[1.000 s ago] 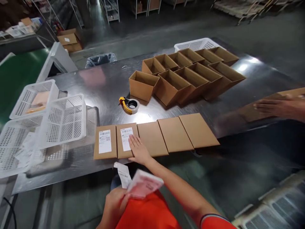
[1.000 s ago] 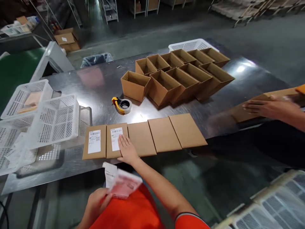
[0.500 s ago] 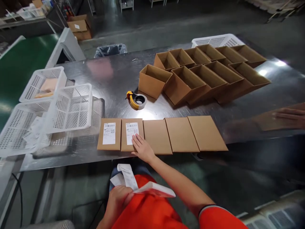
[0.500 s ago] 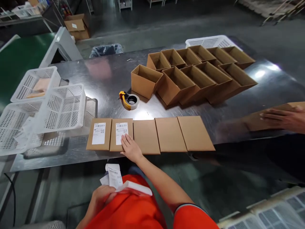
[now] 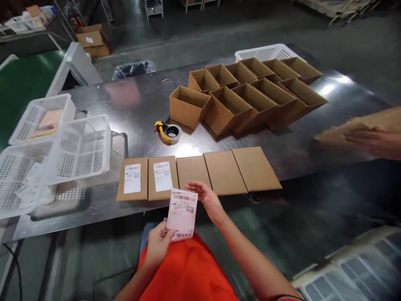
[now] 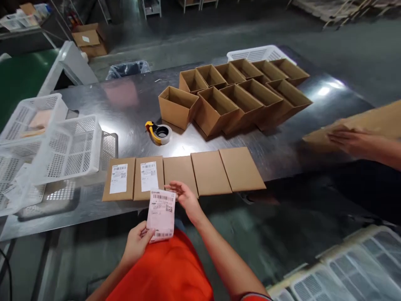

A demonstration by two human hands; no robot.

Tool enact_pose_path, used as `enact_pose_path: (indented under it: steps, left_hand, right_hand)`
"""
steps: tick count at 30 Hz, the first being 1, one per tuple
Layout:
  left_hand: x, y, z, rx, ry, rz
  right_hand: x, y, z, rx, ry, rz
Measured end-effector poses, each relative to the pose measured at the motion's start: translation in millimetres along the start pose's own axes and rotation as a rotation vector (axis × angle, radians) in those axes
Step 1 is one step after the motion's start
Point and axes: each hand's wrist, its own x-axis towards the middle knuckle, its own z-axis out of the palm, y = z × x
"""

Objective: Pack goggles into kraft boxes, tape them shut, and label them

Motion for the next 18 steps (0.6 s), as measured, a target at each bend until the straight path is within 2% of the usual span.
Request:
enact_pose_path:
  steps: [4, 7, 10, 13, 15, 18]
  left_hand:
    - [14, 7, 27.2, -0.108, -0.162, -0.108]
    - [22, 25, 40.4, -0.250, -0.215, -0.118]
    - [34, 44, 51.0, -0.297, -0.190, -0.083]
    - [47, 50, 61.3, -0.276, -0.134, -0.072]
    - [53, 45, 68.6, -0.281, -0.075, -0.070]
    - [56, 26, 80.3, -0.316, 0.002, -0.137]
  right_hand:
    - [-14, -29, -14, -0.120, 0.114, 0.051]
    - [-23, -35, -17, -0.207, 0.052, 0.038]
    - [-33, -30, -20, -0.228, 0.049, 0.062]
    - [-35, -19, -24, -0.250, 0.114, 0.071]
    - [-24, -8, -28, -0.237, 0.142, 0.057]
    - [14, 13, -36, -0.195, 0.183, 0.070]
